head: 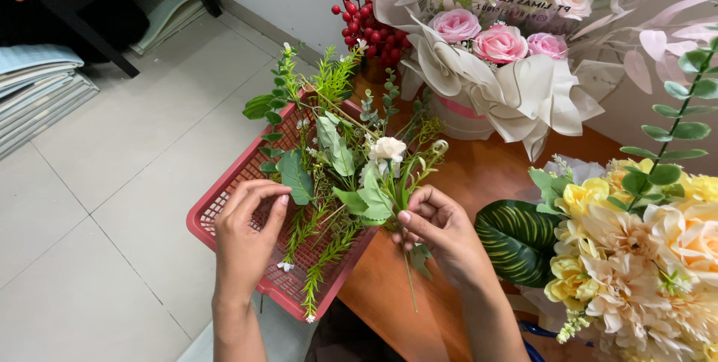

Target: The person constructs a floral arrangement by selecting individual stems and leaves from a basket and inserting them into a central yellow and cream bouquet on a table.

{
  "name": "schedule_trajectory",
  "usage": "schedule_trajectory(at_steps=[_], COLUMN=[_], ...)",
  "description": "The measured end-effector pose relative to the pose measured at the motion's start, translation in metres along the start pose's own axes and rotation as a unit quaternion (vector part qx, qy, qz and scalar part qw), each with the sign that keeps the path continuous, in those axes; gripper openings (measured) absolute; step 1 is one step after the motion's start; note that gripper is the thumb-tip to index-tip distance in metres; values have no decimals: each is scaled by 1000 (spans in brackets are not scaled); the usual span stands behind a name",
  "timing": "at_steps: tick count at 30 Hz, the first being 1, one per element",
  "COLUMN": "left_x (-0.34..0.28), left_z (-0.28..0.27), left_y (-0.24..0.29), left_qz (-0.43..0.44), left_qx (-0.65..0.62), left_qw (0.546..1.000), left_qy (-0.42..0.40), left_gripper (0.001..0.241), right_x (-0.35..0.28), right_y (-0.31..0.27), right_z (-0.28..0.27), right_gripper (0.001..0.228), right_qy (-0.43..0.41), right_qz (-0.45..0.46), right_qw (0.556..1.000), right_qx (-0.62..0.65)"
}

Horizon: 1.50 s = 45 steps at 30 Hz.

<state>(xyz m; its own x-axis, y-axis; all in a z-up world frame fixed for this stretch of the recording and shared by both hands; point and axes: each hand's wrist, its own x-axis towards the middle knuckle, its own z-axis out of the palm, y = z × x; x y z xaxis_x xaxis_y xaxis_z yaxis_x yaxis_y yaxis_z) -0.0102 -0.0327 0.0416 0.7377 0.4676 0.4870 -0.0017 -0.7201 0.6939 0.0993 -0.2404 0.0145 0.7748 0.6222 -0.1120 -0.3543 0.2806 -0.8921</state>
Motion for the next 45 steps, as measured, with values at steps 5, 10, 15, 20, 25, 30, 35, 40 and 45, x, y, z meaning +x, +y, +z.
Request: schedule_trajectory(at_steps=[5,10,15,20,25,30,35,40,45], left_x=[-1,-11,-23,-40,-54,-78,-103,-94,-94], left_z=[0,19,44,78,108,141,178,165,168], left_y=[17,28,74,92,102,81,44,54,48], left_qz=[20,78,58,19,-13,-119,-238,-267,-274], left_qx=[-37,-85,-172,-221,-237,-321,-508,-430,-482], left_qw=[999,988,969,954,962,930,823,853,821], left_qy=[-24,-105,-167,-202,-135,-135,-85,-124,-140], left_gripper=[7,11,16,27,23,21,48,20,23], right_x=[-11,-18,-36,-55,-75,-92,-104,-108,-105], right_y=[-10,-2,-25,-28,-25,-17,-19,-19,-13], right_z=[-6,-23,-14,-25,-43,-47,-40,-33,-30], right_gripper=[18,36,32,41,14,13,19,8,9], right_qy=[-20,35,37,37,19,106,127,169,193], right_qz=[-32,-25,-42,-89,-70,-68,-105,-151,-137], right_qw=[999,999,998,995,997,992,977,949,953], right_qx=[-15,21,-18,-21,-24,-19,-133,-220,-189])
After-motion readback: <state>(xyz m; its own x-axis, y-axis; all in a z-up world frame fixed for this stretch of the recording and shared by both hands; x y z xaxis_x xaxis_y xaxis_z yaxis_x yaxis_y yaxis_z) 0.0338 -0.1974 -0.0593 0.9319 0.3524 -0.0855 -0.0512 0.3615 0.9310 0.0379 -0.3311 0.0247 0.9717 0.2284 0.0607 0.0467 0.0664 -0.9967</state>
